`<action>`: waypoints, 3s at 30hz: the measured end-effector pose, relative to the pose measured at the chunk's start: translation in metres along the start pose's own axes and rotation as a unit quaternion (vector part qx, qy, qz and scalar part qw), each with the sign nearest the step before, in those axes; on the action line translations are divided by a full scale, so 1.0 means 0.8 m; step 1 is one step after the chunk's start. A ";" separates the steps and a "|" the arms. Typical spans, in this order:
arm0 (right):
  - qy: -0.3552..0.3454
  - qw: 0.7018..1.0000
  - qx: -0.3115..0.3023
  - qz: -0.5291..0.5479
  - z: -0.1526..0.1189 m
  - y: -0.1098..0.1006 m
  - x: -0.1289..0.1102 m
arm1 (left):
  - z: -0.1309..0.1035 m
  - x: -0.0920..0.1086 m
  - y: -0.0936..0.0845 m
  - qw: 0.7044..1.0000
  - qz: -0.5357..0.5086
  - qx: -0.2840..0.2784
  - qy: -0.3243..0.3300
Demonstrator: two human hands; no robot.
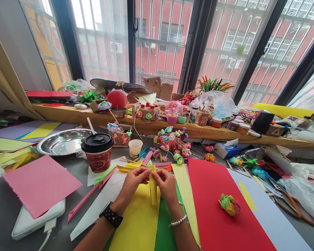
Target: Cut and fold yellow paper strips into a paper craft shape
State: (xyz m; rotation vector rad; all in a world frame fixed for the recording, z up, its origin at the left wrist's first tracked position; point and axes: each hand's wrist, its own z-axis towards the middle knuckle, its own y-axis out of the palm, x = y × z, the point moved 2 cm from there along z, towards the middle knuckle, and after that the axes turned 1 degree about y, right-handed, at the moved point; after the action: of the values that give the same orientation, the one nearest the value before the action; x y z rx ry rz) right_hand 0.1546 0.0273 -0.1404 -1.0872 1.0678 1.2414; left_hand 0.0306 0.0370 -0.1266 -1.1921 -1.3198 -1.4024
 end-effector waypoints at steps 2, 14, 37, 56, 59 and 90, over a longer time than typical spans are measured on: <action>0.001 1.000 -0.003 -0.002 0.000 0.001 0.000 | 0.001 -0.001 0.000 1.000 0.001 0.001 0.001; 0.032 0.999 -0.014 0.029 0.000 0.001 -0.003 | 0.003 -0.004 -0.002 0.999 -0.025 -0.009 0.021; 0.060 0.997 -0.040 -0.003 -0.004 0.004 -0.004 | 0.003 -0.005 -0.006 0.998 -0.051 0.038 0.025; 0.104 0.991 -0.076 0.047 -0.002 -0.001 -0.001 | 0.006 -0.004 -0.011 0.990 -0.100 0.094 0.014; 0.094 0.993 -0.061 0.039 -0.002 -0.001 0.000 | 0.005 -0.005 -0.011 0.990 -0.097 0.099 0.015; 0.018 0.999 0.037 0.014 0.001 -0.011 0.002 | 0.008 -0.011 -0.005 0.996 -0.062 -0.029 -0.049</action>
State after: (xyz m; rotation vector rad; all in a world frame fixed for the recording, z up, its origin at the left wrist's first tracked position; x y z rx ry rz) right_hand 0.1634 0.0283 -0.1415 -1.0446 1.1511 1.1996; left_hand 0.0286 0.0437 -0.1359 -1.2489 -1.4504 -1.4949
